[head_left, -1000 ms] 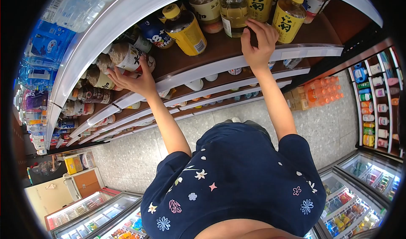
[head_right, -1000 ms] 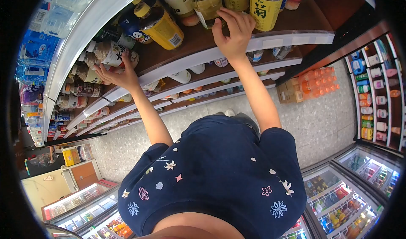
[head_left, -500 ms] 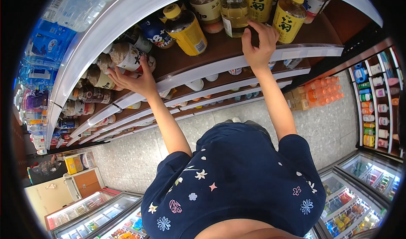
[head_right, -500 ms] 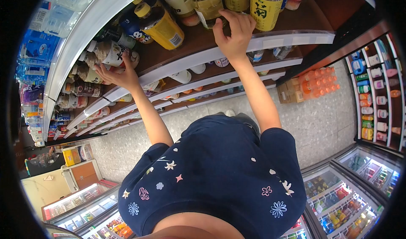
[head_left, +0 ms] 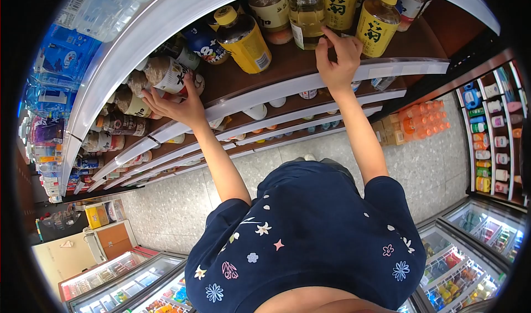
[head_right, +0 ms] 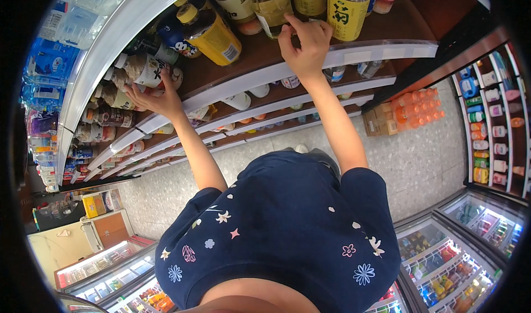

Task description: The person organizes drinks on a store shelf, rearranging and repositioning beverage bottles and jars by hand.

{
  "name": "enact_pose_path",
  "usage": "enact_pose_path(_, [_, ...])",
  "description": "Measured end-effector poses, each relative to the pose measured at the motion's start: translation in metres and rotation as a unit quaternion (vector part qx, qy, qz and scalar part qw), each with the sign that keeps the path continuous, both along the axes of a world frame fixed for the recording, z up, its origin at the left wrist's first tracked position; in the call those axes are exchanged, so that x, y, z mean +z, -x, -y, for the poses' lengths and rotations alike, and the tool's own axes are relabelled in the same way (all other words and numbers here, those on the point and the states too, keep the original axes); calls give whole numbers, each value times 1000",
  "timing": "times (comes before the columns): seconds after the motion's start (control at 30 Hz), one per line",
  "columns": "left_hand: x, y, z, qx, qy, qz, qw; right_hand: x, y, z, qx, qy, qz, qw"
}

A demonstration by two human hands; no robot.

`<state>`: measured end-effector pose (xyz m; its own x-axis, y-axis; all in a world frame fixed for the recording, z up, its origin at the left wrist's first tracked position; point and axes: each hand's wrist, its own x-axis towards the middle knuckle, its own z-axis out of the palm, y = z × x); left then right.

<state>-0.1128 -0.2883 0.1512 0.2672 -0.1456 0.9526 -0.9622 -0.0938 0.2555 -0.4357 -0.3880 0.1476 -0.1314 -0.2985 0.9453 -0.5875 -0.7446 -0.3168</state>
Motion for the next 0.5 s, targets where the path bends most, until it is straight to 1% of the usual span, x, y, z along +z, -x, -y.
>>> enact_pose_path(0.1, [-1,-1,1,-9,4,-12,1000,3,-3,-1,14,0,38,999])
enact_pose_path(0.23, [-1,0,1,-17,6,-27,999,1,-2,2,5,11,21,1000])
enact_pose_path(0.3, [0,1,0,-10,3,-14,1000,0,-1,2,-2,11,5,1000])
enact_pose_path(0.4, [0,1,1,-13,6,-16,1000,1,-2,2,4,9,20,1000])
enact_pose_path(0.5, [0,0,0,-4,1,-5,1000,3,-1,-1,-5,3,8,1000])
